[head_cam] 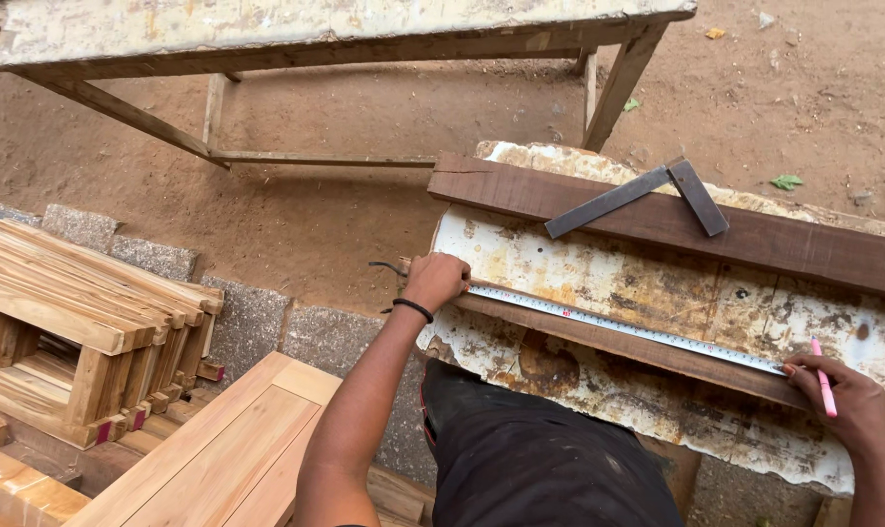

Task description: The person measures several pieces of lumber using a tape measure and marks cutting lines with a pencil and a try square.

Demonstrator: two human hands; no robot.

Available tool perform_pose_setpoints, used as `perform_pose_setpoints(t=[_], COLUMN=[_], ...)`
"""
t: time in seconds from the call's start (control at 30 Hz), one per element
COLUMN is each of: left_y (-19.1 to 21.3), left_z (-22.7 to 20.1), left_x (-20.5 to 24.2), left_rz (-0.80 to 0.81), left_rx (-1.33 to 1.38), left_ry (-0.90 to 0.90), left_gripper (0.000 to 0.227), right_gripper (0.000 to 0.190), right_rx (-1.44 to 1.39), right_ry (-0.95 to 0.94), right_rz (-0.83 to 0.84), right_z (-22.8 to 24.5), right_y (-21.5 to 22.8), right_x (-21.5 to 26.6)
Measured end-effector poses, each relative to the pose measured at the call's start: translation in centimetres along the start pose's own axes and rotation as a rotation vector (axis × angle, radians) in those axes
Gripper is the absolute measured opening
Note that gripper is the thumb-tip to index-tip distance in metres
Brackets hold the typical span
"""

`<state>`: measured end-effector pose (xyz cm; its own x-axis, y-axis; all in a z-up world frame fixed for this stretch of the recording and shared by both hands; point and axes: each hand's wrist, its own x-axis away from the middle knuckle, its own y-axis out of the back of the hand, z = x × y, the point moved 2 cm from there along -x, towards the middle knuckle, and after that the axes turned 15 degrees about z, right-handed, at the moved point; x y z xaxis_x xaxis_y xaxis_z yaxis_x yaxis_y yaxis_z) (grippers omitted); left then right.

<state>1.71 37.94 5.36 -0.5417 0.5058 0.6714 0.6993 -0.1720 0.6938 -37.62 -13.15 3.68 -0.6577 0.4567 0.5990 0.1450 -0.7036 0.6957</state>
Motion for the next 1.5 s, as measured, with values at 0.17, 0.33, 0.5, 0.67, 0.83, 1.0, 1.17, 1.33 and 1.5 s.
perform_pose_setpoints(t=[0.17, 0.33, 0.5, 0.67, 0.83, 1.0, 1.17, 1.33, 1.5], left_y=[-0.1, -1.0, -2.2, -1.4, -0.9, -0.8, -1.2, -1.0, -1.1], left_z=[-0.7, -0.4, 1.0, 1.0, 1.1, 1.4, 1.2, 1.1, 0.8], left_x=[0.9, 1.0, 0.0, -0.9, -0.9, -1.3, -1.5, -1.3, -1.4], left_rz=[-0.129, -0.253, -0.09, -0.029, 0.005, 0.013, 0.026, 0.001, 0.024], left_rx=[-0.1, -0.138, 0.108, 0.039, 0.078, 0.076, 0.029, 0.025, -0.005], left_ry=[-0.017, -0.1, -0.056, 0.029, 0.044, 0.037, 0.045, 0.052, 0.038], left_gripper=[0.008, 0.007, 0.008, 0.008, 0.011, 0.012, 0.012, 0.011, 0.012], right_gripper=[0.03, 0.033, 0.033, 0.032, 0.029, 0.027, 0.027, 0.027, 0.031], right_rx=[0.048, 0.118, 0.061, 0.055, -0.05, -0.071, -0.109, -0.2, 0.047], right_ry=[-0.095, -0.095, -0.166, -0.108, -0.06, -0.136, 0.025, 0.049, -0.046], right_rz=[0.012, 0.011, 0.048, 0.043, 0.03, 0.089, 0.037, 0.02, -0.024], right_z=[0.0, 0.0, 0.3, 0.9, 1.2, 1.0, 1.4, 1.0, -0.4], right_y=[-0.4, -0.2, 0.0, 0.1, -0.1, -0.7, -0.6, -0.9, -0.3], right_x=[0.0, 0.0, -0.3, -0.2, -0.1, 0.0, -0.2, 0.2, 0.4])
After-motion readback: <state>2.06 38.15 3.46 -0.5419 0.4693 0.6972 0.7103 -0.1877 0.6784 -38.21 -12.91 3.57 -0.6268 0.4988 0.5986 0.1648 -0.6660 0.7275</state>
